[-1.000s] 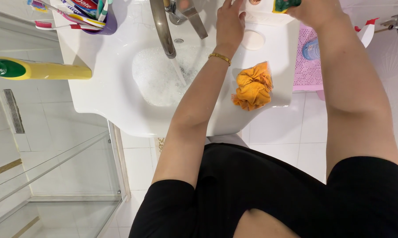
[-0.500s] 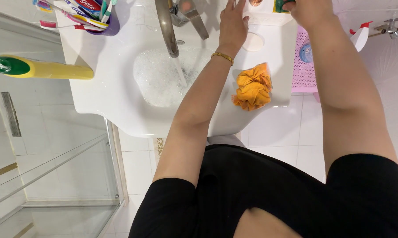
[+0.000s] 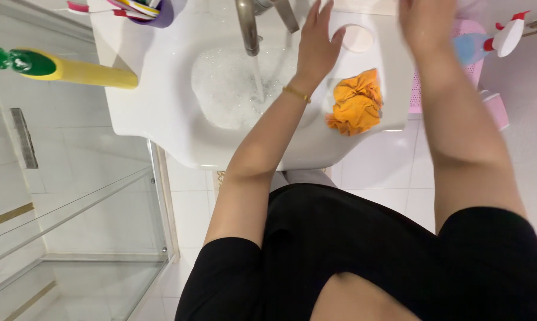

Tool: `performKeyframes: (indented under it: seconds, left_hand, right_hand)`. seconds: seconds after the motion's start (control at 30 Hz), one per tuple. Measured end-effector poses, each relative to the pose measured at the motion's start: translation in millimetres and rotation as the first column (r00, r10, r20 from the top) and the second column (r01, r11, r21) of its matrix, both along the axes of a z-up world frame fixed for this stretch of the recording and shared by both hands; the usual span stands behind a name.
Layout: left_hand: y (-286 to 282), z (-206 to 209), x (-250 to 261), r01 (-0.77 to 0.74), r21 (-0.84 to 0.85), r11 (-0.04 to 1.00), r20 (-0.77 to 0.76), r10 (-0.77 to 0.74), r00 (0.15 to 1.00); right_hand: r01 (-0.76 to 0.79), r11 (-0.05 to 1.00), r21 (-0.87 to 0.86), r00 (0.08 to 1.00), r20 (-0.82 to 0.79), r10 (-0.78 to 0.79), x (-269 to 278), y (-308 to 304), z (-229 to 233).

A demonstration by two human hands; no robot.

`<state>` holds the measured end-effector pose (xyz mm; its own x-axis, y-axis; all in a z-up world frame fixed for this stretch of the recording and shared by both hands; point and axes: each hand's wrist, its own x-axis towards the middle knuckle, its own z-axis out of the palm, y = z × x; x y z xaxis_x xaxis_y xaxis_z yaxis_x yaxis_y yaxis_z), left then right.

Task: Cleaning a bathroom sink and washing toothbrushes and holders.

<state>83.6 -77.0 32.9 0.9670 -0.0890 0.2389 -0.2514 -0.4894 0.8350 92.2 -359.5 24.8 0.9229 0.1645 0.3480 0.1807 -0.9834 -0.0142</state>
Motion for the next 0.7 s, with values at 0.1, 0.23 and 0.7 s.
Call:
performKeyframes:
  seconds: [0.1,0.23,0.7]
  left_hand:
    - [25,-25,-27,0.011,-0.048,0.999,0.035,-0.009,0.999]
    - [81,-56,-37,-0.199,-0.410,0.890,-0.478,-0.024,0.878]
    - [177,-49,-70,-0.575,-0.757,0.310,-0.652,-0.403,0.642]
  right_hand:
    - [-0.044,0.974,0.221,0.977,-0.193,0.087,-36,62,4]
    - [-0.043,0.983,0.178,0.957,-0.276,0.092,-39,106,2]
    - [0.490,0.563,0.665,0.599,-0.727,0.337,-60,329,39]
